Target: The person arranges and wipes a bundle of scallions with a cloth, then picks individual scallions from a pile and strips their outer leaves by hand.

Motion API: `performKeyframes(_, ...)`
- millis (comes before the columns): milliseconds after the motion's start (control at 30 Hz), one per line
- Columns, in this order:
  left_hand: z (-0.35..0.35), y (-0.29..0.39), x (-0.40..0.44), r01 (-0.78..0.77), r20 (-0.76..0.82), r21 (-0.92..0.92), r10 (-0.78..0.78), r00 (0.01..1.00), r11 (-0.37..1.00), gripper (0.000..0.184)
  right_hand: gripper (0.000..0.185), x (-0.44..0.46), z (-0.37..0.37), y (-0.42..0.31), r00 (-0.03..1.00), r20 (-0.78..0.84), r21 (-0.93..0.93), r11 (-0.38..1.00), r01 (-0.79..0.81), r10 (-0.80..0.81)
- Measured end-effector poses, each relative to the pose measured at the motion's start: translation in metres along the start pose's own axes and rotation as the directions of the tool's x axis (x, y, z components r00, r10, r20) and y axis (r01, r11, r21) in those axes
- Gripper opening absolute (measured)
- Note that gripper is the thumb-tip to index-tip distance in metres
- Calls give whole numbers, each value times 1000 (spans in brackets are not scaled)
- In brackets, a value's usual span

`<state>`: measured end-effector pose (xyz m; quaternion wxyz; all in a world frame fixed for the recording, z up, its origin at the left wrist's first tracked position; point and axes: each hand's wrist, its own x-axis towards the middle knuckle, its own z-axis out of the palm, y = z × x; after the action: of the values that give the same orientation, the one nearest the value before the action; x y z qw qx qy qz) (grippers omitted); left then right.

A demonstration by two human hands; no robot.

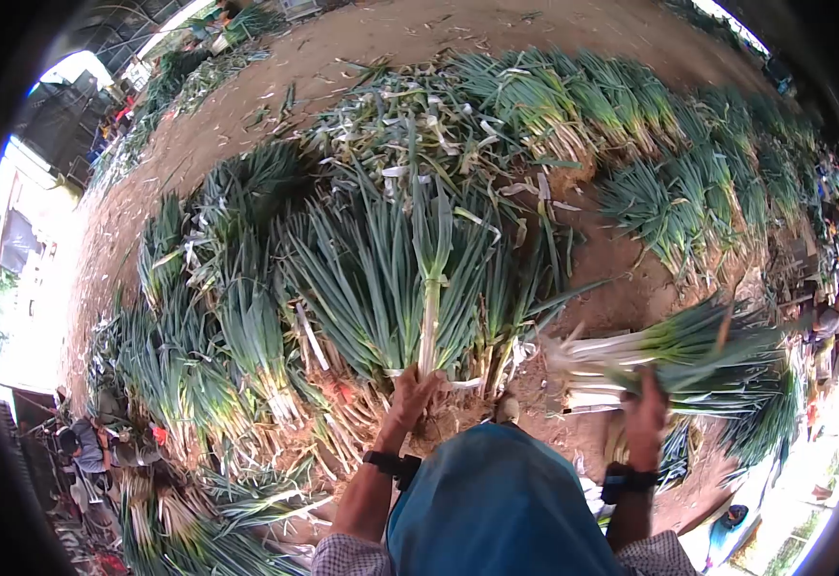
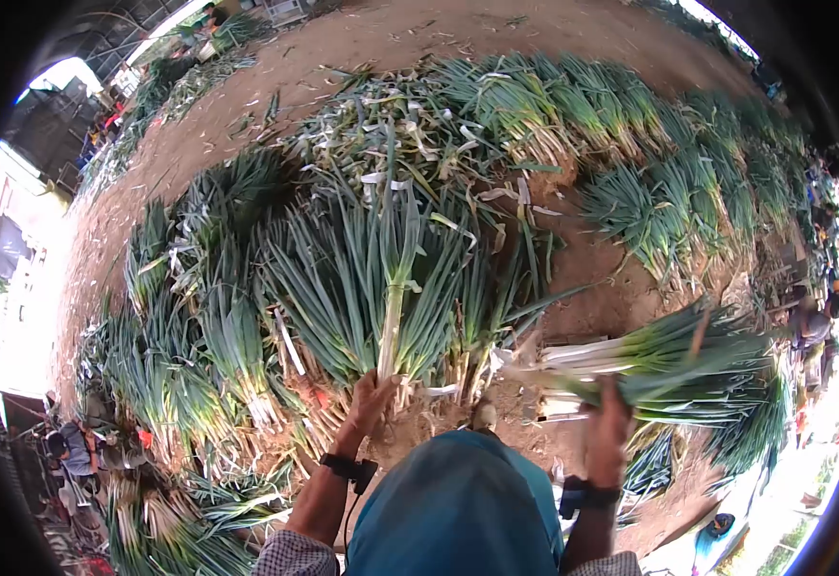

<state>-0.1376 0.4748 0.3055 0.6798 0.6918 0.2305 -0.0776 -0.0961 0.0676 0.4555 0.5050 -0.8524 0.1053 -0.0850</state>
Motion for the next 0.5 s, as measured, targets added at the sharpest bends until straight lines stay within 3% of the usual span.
performKeyframes(33,-12,-1,-6,1,-11,-5,-2,1000,1000,38,27,0,-17,11,992,-75,141,986,-86,97)
performKeyframes(67,-19,0,-7,1,-17,-16,-1,1000,1000,36,36,0,-28,51,915,-48,599,745,-294,400)
performKeyframes(100,-24,38,-26,-2,-49,-4,1,999,1000,35,39,-14,-38,117,940,-94,405,875,-266,329)
performKeyframes(133,-32,35,-30,31,-24,-116,-34,999,993,38,41,-28,-47,181,957,-139,188,956,-227,255)
performKeyframes(200,-48,39,-43,25,11,-34,-25,1000,999,39,41,-65,-34,296,890,-293,206,932,-298,349)
performKeyframes(267,-46,44,-57,-126,-99,5,126,987,992,41,49,-84,-6,251,789,-109,97,796,-597,605)
performKeyframes(333,-49,52,-73,-93,-55,-125,87,995,988,44,53,-51,27,261,860,105,-230,854,-467,499)
performKeyframes(367,-46,63,-82,-116,-67,-141,108,992,983,46,58,-11,63,258,984,115,-373,924,-87,139)
performKeyframes(400,-43,69,-90,-133,-78,-157,122,989,979,47,65,42,89,204,960,225,-304,948,-94,167)
performKeyframes(500,-39,85,-112,-180,-38,-127,176,984,975,49,57,170,129,-11,928,330,54,985,163,-171)
